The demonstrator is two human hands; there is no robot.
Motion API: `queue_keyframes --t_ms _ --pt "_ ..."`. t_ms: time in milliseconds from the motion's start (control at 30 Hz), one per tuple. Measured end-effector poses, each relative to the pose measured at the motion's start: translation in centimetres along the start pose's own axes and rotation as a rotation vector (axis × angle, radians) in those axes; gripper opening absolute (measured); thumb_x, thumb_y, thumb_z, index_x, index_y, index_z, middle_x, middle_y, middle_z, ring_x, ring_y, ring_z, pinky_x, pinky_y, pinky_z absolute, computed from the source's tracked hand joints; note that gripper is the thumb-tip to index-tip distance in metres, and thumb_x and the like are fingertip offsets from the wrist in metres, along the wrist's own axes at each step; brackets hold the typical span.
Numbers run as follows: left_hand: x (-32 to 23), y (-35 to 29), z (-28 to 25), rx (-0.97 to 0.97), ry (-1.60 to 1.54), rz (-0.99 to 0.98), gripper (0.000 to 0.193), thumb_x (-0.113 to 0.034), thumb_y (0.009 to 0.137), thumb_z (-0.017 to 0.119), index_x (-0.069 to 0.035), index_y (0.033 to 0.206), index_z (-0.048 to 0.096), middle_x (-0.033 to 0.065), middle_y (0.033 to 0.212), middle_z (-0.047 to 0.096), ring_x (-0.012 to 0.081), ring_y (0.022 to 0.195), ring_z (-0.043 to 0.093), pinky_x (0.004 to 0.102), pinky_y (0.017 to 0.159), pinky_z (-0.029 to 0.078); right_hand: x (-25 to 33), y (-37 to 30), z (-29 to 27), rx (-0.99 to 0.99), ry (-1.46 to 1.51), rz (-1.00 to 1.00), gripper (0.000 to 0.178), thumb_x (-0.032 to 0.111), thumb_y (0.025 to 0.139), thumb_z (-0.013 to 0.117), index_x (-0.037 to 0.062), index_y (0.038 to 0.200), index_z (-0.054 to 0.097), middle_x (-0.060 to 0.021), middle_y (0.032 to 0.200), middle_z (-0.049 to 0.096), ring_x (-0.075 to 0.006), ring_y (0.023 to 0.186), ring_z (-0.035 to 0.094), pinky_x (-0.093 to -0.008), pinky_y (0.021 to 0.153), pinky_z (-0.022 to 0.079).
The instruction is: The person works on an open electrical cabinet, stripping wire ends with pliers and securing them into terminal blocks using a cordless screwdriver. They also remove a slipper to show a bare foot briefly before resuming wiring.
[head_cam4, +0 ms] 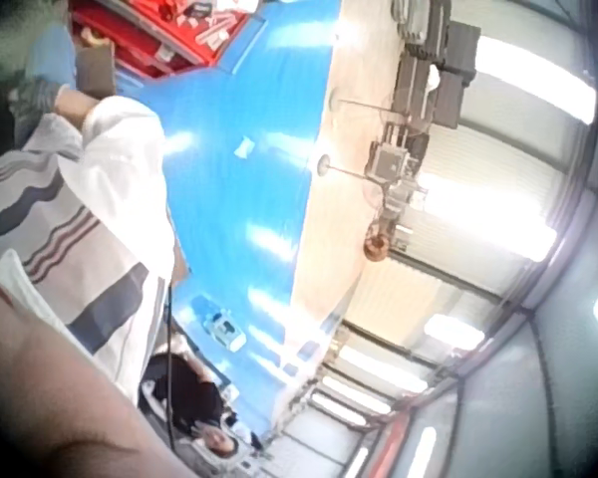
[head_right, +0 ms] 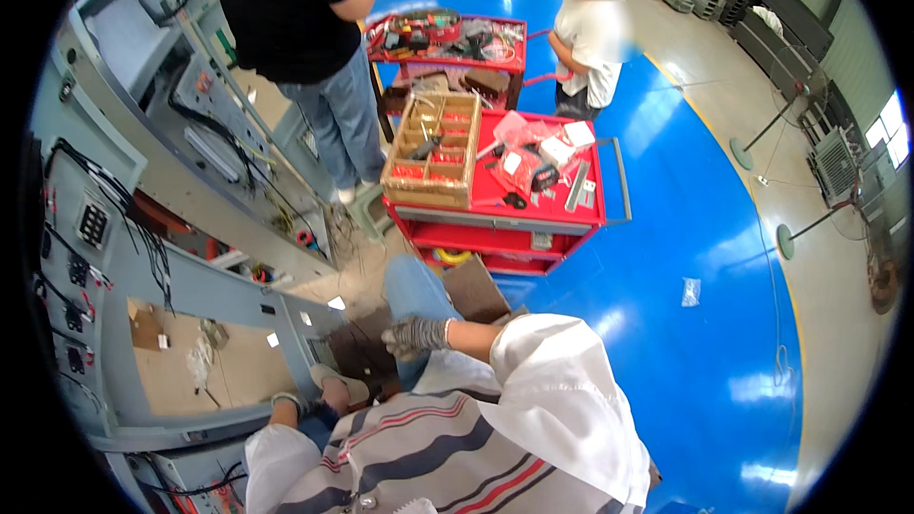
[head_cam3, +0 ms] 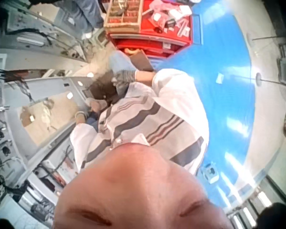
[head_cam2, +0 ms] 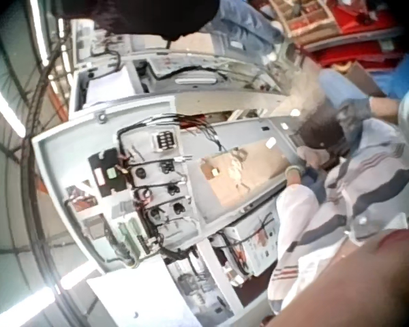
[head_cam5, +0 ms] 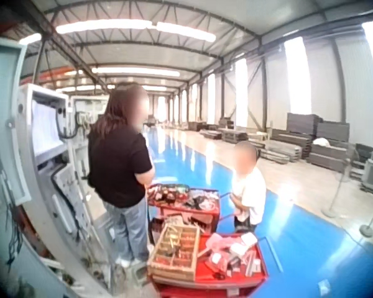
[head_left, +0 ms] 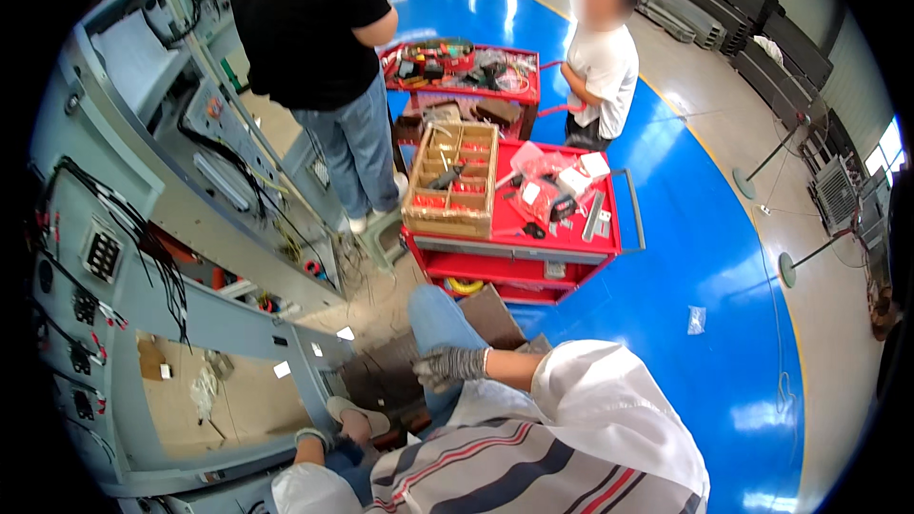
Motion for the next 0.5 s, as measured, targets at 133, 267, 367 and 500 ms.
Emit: queue_keyframes --t_ms 133,267,367,500 --pt "-3.7 -2.4 -3.6 -0.214 -0.166 0.142 0.054 -0.048 0.084 0.054 -0.004 0.116 0.056 0.0233 0.116 0.057 0.0373 0.109 0.053 0.0415 0.091 0.043 2.5 -2.6 3.5 -0.458 -0.003 -0.103 0.037 0.036 0.088 0.058 0.0103 0.115 0.054 -0.0057 0.100 0.061 -0.0196 0.090 0.060 -0.0355 0.079 0.052" --pt "-7.4 -4.4 -5.7 -0.563 -0.659 0.258 0.037 -0.032 0.085 0.062 -0.005 0.110 0.059 0.0189 0.106 0.063 0.0315 0.098 0.061 0.0399 0.083 0.047 1.3 0.7 4.3 -0.422 0.197 -0.190 0.041 0.041 0.089 0.055 0.0088 0.114 0.054 -0.0084 0.102 0.061 -0.0217 0.091 0.060 -0.0379 0.081 0.052" --pt "-9.0 -3.3 -4.6 -0.515 -0.964 0.427 0.036 -0.030 0.084 0.065 -0.005 0.110 0.058 0.0139 0.099 0.065 0.0242 0.091 0.063 0.0343 0.077 0.049 1.7 1.7 5.5 -0.405 0.203 -0.218 0.046 0.047 0.089 0.054 0.0082 0.113 0.054 -0.0093 0.101 0.062 -0.0225 0.091 0.060 -0.0381 0.083 0.050" --pt "-10.5 -0.5 -0.8 -0.163 -1.710 0.524 0.031 -0.030 0.089 0.059 -0.007 0.109 0.056 0.0074 0.099 0.062 0.0213 0.087 0.062 0.0329 0.072 0.052 2.3 3.5 5.4 -0.448 0.180 -0.224 0.046 0.049 0.087 0.054 0.0110 0.114 0.055 -0.0060 0.104 0.062 -0.0169 0.091 0.059 -0.0357 0.078 0.050"
Point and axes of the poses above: each hand's wrist, its own y-axis towards the middle knuckle, its own z-axis out of the palm, x = y × z, the point moved 6 cm from there along y, towards the middle knuckle
